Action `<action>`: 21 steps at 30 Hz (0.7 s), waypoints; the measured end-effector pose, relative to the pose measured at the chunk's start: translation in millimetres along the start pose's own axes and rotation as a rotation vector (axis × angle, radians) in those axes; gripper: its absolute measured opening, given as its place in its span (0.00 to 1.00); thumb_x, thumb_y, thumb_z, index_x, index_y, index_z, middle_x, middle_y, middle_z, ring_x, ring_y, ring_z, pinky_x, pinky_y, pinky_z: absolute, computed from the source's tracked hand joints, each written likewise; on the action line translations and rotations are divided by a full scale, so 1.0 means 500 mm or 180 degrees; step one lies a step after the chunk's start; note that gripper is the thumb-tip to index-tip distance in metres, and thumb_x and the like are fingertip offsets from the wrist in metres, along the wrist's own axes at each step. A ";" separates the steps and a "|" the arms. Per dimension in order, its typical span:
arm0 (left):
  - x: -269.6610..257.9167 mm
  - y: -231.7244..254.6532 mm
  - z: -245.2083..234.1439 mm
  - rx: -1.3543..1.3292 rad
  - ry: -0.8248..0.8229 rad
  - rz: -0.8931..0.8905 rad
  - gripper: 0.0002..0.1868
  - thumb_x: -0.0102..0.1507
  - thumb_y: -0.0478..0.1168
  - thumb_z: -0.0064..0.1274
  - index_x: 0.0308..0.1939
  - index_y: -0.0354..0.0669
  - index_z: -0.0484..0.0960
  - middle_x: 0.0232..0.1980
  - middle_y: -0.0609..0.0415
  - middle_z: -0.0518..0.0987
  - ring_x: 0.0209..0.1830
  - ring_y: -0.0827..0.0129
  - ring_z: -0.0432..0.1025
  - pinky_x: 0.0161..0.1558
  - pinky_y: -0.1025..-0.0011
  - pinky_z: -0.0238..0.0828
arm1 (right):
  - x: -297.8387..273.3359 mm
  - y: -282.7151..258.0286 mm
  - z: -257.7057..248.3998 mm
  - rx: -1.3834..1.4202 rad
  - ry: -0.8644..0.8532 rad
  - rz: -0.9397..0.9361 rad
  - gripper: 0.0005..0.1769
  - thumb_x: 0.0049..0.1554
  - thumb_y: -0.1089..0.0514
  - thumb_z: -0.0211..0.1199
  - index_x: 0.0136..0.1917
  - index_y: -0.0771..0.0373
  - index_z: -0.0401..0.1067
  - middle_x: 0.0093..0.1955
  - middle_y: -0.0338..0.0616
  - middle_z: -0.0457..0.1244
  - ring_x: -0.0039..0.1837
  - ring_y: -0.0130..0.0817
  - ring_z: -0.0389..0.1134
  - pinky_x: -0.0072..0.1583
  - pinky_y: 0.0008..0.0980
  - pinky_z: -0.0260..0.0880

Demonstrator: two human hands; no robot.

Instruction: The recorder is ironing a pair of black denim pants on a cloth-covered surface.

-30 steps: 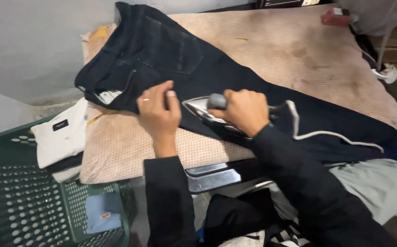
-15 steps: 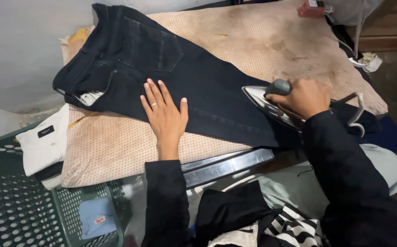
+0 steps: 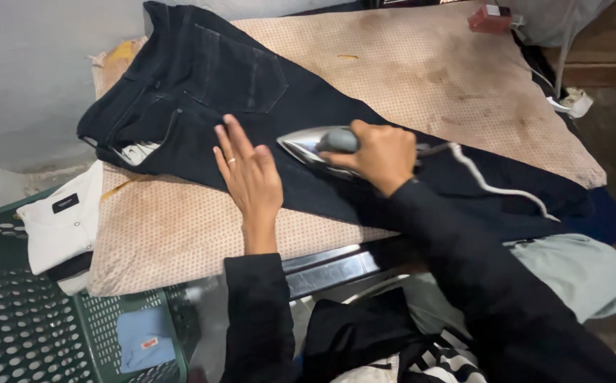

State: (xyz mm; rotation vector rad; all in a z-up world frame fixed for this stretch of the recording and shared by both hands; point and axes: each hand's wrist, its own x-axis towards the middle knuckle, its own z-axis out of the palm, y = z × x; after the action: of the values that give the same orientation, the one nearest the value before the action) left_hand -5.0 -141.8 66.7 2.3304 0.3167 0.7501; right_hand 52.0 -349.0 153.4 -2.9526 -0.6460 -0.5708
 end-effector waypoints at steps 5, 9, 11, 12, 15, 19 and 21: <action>0.004 -0.001 -0.011 -0.1508 0.0766 -0.0121 0.48 0.74 0.70 0.10 0.84 0.34 0.42 0.88 0.39 0.45 0.90 0.47 0.38 0.87 0.53 0.30 | 0.055 -0.099 0.032 0.0493 0.0690 -0.0310 0.34 0.43 0.23 0.73 0.35 0.56 0.72 0.30 0.42 0.67 0.31 0.42 0.69 0.32 0.40 0.64; 0.011 -0.010 -0.004 -0.2329 0.1075 -0.0089 0.50 0.74 0.72 0.11 0.84 0.34 0.37 0.89 0.37 0.40 0.91 0.50 0.36 0.89 0.56 0.28 | 0.099 -0.147 0.061 0.0374 0.0679 -0.0532 0.34 0.41 0.25 0.75 0.33 0.56 0.70 0.28 0.42 0.66 0.30 0.42 0.69 0.34 0.40 0.66; 0.007 -0.012 -0.003 -0.2337 0.1067 -0.0114 0.50 0.73 0.73 0.11 0.84 0.34 0.37 0.89 0.37 0.40 0.91 0.50 0.37 0.89 0.56 0.28 | 0.107 -0.149 0.061 0.0376 0.0636 -0.0493 0.34 0.41 0.24 0.74 0.33 0.56 0.70 0.28 0.42 0.66 0.30 0.42 0.69 0.33 0.40 0.66; 0.011 -0.008 0.000 -0.2353 0.1052 -0.0106 0.51 0.73 0.73 0.12 0.84 0.34 0.36 0.89 0.37 0.40 0.92 0.50 0.37 0.89 0.55 0.28 | 0.113 -0.146 0.058 0.0374 0.0621 -0.0437 0.34 0.42 0.24 0.74 0.32 0.56 0.70 0.28 0.42 0.67 0.30 0.42 0.69 0.32 0.40 0.65; 0.006 -0.004 -0.003 -0.1884 0.0895 -0.0176 0.50 0.73 0.72 0.09 0.84 0.35 0.38 0.88 0.38 0.42 0.91 0.49 0.37 0.88 0.53 0.28 | 0.118 -0.143 0.051 0.0335 0.0444 -0.0356 0.35 0.41 0.23 0.73 0.33 0.57 0.72 0.27 0.45 0.67 0.30 0.43 0.70 0.32 0.41 0.67; 0.002 -0.005 0.006 -0.1240 0.0698 -0.0236 0.49 0.73 0.71 0.07 0.84 0.35 0.40 0.88 0.39 0.44 0.90 0.47 0.37 0.86 0.49 0.27 | 0.122 -0.125 0.024 0.0404 -0.0051 -0.0221 0.36 0.40 0.23 0.73 0.34 0.58 0.77 0.27 0.50 0.67 0.29 0.47 0.70 0.33 0.44 0.68; 0.000 -0.014 0.016 -0.0748 0.0520 -0.0237 0.45 0.75 0.66 0.14 0.84 0.34 0.40 0.88 0.37 0.43 0.89 0.44 0.36 0.84 0.47 0.28 | 0.109 -0.104 0.019 0.0469 -0.0220 -0.0173 0.33 0.42 0.26 0.73 0.36 0.59 0.79 0.29 0.51 0.68 0.32 0.49 0.71 0.35 0.45 0.70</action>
State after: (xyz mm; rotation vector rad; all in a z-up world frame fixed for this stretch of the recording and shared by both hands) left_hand -0.5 -140.9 57.1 2.0316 0.3644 0.8928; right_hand 79.7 -278.8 164.0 -2.8355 -0.7426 -0.4074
